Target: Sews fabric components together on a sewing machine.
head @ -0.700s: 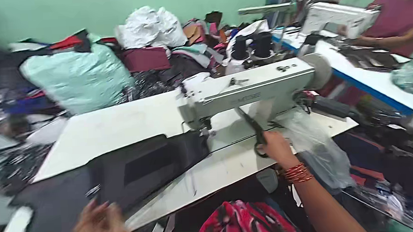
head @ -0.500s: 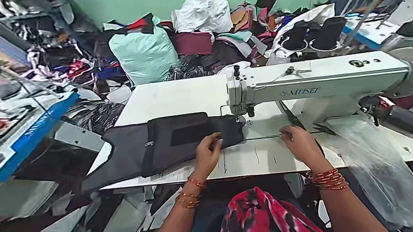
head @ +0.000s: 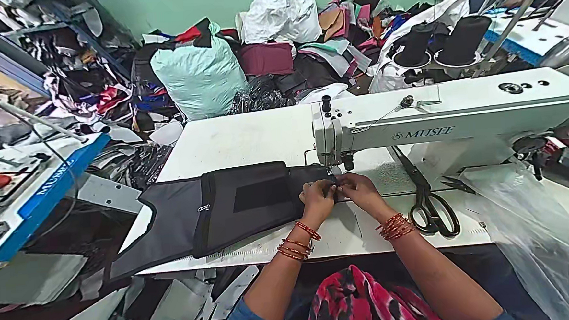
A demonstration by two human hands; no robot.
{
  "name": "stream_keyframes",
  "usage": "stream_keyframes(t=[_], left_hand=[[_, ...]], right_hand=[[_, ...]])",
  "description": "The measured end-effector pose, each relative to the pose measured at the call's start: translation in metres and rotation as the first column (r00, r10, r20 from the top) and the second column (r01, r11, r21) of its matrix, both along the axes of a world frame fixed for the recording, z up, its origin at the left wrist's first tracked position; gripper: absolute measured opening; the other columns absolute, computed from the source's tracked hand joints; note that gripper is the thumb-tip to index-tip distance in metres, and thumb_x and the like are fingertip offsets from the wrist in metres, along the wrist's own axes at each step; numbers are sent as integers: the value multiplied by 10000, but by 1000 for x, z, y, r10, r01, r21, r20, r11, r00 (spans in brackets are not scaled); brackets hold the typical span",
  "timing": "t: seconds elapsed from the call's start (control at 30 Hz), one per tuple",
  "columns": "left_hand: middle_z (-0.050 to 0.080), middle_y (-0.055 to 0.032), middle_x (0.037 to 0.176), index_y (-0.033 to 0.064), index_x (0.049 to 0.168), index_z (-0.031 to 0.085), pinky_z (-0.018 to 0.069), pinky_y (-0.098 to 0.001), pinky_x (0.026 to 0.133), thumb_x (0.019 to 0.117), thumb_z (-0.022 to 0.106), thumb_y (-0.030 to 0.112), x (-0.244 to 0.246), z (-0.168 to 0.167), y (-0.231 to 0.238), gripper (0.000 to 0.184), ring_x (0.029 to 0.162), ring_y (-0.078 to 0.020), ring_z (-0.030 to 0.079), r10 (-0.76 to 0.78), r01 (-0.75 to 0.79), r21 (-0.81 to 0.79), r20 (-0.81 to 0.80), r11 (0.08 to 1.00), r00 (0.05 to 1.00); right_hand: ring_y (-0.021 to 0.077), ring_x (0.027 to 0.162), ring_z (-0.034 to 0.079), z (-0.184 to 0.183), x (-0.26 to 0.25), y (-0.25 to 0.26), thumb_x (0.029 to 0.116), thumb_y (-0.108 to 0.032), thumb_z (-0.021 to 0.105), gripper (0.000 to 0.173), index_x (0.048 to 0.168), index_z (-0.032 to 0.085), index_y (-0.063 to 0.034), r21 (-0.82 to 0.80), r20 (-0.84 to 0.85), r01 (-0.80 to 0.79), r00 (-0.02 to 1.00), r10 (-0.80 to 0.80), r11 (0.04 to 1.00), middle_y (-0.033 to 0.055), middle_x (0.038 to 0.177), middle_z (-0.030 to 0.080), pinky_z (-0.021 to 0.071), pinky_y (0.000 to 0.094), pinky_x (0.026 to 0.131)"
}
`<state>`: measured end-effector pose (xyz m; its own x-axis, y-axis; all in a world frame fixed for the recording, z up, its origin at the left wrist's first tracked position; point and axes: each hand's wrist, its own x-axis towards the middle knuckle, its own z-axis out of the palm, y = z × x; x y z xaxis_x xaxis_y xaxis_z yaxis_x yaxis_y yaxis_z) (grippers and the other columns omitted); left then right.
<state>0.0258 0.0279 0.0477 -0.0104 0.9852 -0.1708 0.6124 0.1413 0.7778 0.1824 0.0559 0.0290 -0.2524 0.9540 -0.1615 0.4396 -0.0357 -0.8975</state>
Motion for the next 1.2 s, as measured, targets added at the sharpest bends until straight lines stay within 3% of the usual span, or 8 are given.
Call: stream_keyframes(t=[0.23, 0.67, 0.83, 0.97, 1.07, 1.2], left_hand=[[688, -133, 1218, 63, 1205, 730, 256, -617, 1095, 1030, 557, 148, 3, -2, 7, 260, 1314, -372, 476, -51, 61, 79, -115, 995, 992], [730, -90, 1053, 52, 1108, 749, 290, -585, 1077, 957, 617, 120, 6, -18, 5, 211, 1193, -330, 554, 32, -23, 219, -35, 975, 999], [680, -187, 1219, 41, 1208, 719, 374, -591, 1086, 936, 627, 162, 0, -22, -4, 311, 1249, -401, 555, 15, 0, 262, -55, 965, 998], [576, -236, 1385, 43, 1337, 654, 364, -535, 1153, 875, 719, 279, -8, -27, -24, 523, 1371, -428, 454, -59, 87, 260, -115, 962, 992], [629, -254, 1309, 5, 1273, 689, 409, -528, 1130, 879, 755, 273, -10, -37, -29, 482, 1321, -453, 511, -61, 117, 384, -155, 916, 986], [697, -237, 1173, -20, 1150, 742, 480, -523, 1060, 948, 650, 234, -8, -46, -28, 337, 1182, -429, 626, -43, 131, 535, -174, 834, 984]], right_hand=[[141, 867, 668, -3, 2, 2, 987, -124, 658, 256, 1198, 691, 18, -4, -95, 31, 995, -31, 1000, 141, 1081, 712, 552, 302, 814], [118, 797, 657, -5, -3, -1, 1002, -128, 636, 195, 1108, 725, 10, 42, -57, 95, 994, -93, 995, 106, 974, 718, 551, 291, 771], [199, 892, 684, -7, -7, -10, 996, -131, 620, 221, 1105, 729, 27, 183, 61, 123, 989, -136, 976, 162, 1017, 724, 547, 347, 856], [202, 904, 691, -8, -8, -14, 984, -118, 618, 223, 1115, 727, 27, 220, 114, 112, 984, -140, 969, 161, 1018, 726, 552, 339, 862], [198, 903, 690, -10, -8, -15, 980, -109, 615, 227, 1120, 731, 29, 230, 109, 104, 985, -131, 968, 160, 1025, 729, 550, 334, 861], [165, 868, 688, -13, -7, -16, 970, -99, 626, 209, 1091, 740, 27, 248, 57, 121, 989, -139, 961, 152, 985, 731, 554, 306, 833]])
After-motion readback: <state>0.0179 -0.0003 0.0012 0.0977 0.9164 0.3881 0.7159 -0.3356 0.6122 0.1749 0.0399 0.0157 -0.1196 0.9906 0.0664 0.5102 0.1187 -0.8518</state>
